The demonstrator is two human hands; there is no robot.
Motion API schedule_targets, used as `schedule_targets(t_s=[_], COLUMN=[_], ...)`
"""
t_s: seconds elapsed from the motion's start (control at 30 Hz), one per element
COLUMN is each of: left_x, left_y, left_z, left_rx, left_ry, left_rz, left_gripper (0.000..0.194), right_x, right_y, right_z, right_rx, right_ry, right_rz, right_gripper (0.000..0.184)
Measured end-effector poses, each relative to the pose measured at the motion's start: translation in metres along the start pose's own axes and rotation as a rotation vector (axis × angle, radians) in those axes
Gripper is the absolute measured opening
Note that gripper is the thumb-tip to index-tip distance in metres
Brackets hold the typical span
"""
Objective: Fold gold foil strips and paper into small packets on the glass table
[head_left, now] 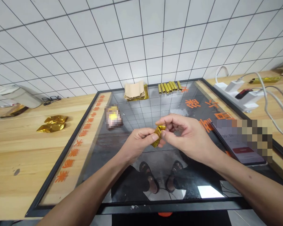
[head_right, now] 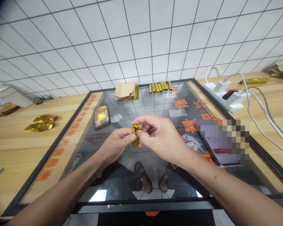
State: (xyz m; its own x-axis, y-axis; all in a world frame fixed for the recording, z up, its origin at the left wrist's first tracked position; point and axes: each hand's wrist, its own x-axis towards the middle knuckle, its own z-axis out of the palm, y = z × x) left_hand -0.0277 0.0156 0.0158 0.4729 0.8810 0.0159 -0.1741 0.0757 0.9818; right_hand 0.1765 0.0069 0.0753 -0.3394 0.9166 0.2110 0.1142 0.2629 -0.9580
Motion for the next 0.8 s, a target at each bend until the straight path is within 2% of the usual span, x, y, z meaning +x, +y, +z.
schedule_targets(t_s=[0.4,0.63,0.73,0.8], left_x=[-0.0017,-0.0036,-0.0028,-0.0027], left_y=[-0.0010,0.0016,0.0012,0.0012], left_z=[0.0000,0.0007,0.0016,0.0036], left_rx=[-0.142,-0.295,-0.254,-0.143], left_ry=[-0.066,-0.147,-0.111,-0.071], left_rz=[-0.098,-0.240,-0.197,-0.113], left_gripper=[0.033,0.034,0.033,0.036], right_x=[-0.0037,-0.0023,0.0000,0.0021], right_y=[-0.0015,-0.0018,0.0009,0.0046], right_z=[0.0017,0.0003,-0.0011,-0.0017], right_rx=[-0.023,0.077,0.087,0.080], right_ry=[0.005,-0.036,-0.012,0.025], right_rz=[0.017,0.059,0.067,0.076], right_gripper=[0.024,0.013,0.013,0.013])
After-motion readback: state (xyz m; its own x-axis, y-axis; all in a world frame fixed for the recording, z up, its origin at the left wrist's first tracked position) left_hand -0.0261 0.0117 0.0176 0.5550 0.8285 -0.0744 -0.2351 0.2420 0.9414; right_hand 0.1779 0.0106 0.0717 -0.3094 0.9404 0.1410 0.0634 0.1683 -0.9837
